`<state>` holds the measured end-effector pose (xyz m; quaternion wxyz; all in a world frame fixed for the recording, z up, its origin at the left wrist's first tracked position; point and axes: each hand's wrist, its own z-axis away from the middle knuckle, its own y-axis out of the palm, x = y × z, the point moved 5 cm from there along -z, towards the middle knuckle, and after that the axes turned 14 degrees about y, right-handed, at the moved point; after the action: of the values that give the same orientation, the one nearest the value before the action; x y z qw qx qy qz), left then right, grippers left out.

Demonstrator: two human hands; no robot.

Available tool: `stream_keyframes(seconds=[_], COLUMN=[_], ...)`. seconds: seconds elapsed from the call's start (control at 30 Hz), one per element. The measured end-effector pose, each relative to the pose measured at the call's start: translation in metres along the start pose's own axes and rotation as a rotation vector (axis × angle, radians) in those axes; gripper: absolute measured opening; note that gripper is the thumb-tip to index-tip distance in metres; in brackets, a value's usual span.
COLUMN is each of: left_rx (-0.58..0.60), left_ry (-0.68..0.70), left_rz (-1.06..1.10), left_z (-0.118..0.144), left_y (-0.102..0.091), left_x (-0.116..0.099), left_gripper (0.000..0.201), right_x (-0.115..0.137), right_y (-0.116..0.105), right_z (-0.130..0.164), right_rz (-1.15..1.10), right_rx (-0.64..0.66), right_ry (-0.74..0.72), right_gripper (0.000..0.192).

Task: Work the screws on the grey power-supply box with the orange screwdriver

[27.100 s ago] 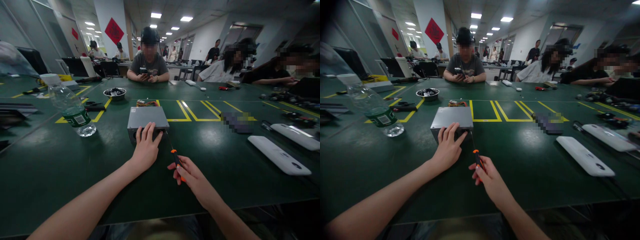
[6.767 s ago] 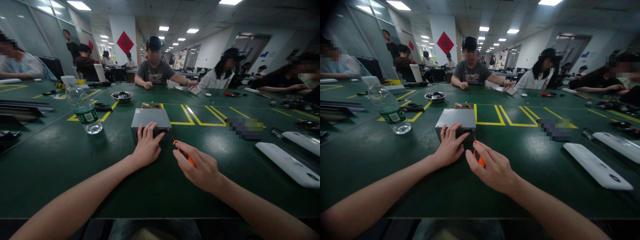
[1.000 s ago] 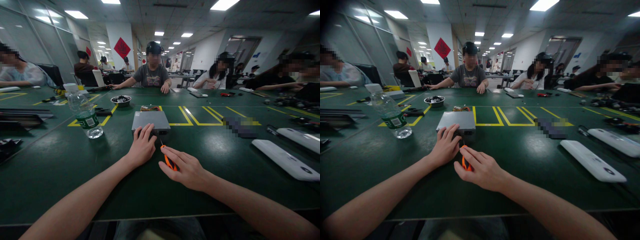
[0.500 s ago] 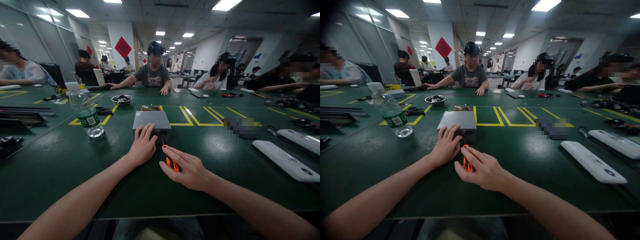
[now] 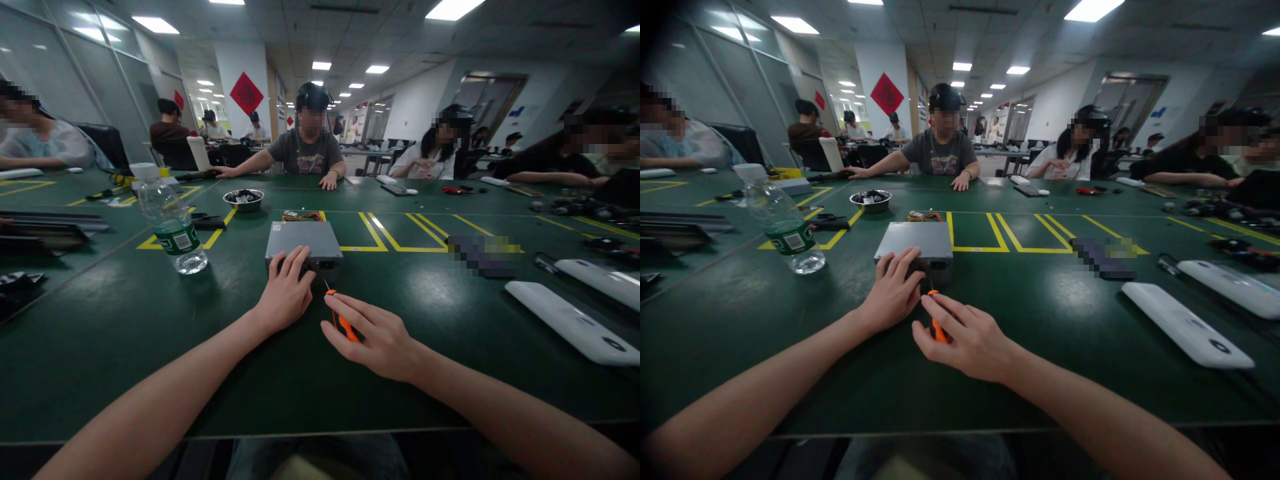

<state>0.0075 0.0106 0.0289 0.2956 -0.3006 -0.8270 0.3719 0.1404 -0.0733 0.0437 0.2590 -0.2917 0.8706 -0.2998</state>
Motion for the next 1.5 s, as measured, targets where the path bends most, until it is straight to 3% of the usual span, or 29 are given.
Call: stream_keyframes(seconds=[0.2, 0.43, 0.7, 0.97, 1.1, 1.23, 1.37, 1.5], left_rx=[-0.004, -0.005, -0.015, -0.021, -0.031, -0.051, -0.066, -0.059], left_ry=[-0.004, -0.001, -0.016, -0.028, -0.043, -0.09, -0.183, -0.194], left_rz=[0.015, 0.021, 0.015, 0.011, 0.017, 0.04, 0.024, 0.005], left_z=[0.0, -0.001, -0.001, 0.0, -0.001, -0.008, -0.016, -0.019], left_y=[0.0, 0.001, 0.0, -0.003, -0.005, -0.007, -0.009, -0.009], left_x=[-0.001, -0.001, -0.002, -0.002, 0.001, 0.008, 0.012, 0.007], left_gripper=[0.023, 0.023, 0.023, 0.02, 0.018, 0.023, 0.037, 0.035], right_x=[-0.001, -0.001, -0.01, 0.003, 0.009, 0.008, 0.007, 0.01], right_y=[-0.001, 0.001, -0.002, -0.002, -0.006, -0.01, -0.01, -0.005], right_z=[0.0, 0.002, 0.002, 0.001, -0.002, -0.01, -0.016, -0.015], right_rz=[-0.009, -0.051, -0.05, 0.076, 0.206, 0.28, 0.197, 0.068], right_rx=[-0.016, 0.051, -0.036, -0.041, 0.032, 0.092, 0.171, 0.235], right_ry=[0.047, 0.041, 0.103, 0.079, 0.183, 0.386, 0.617, 0.763], right_gripper=[0.016, 0.027, 0.016, 0.019, 0.011, 0.012, 0.019, 0.017])
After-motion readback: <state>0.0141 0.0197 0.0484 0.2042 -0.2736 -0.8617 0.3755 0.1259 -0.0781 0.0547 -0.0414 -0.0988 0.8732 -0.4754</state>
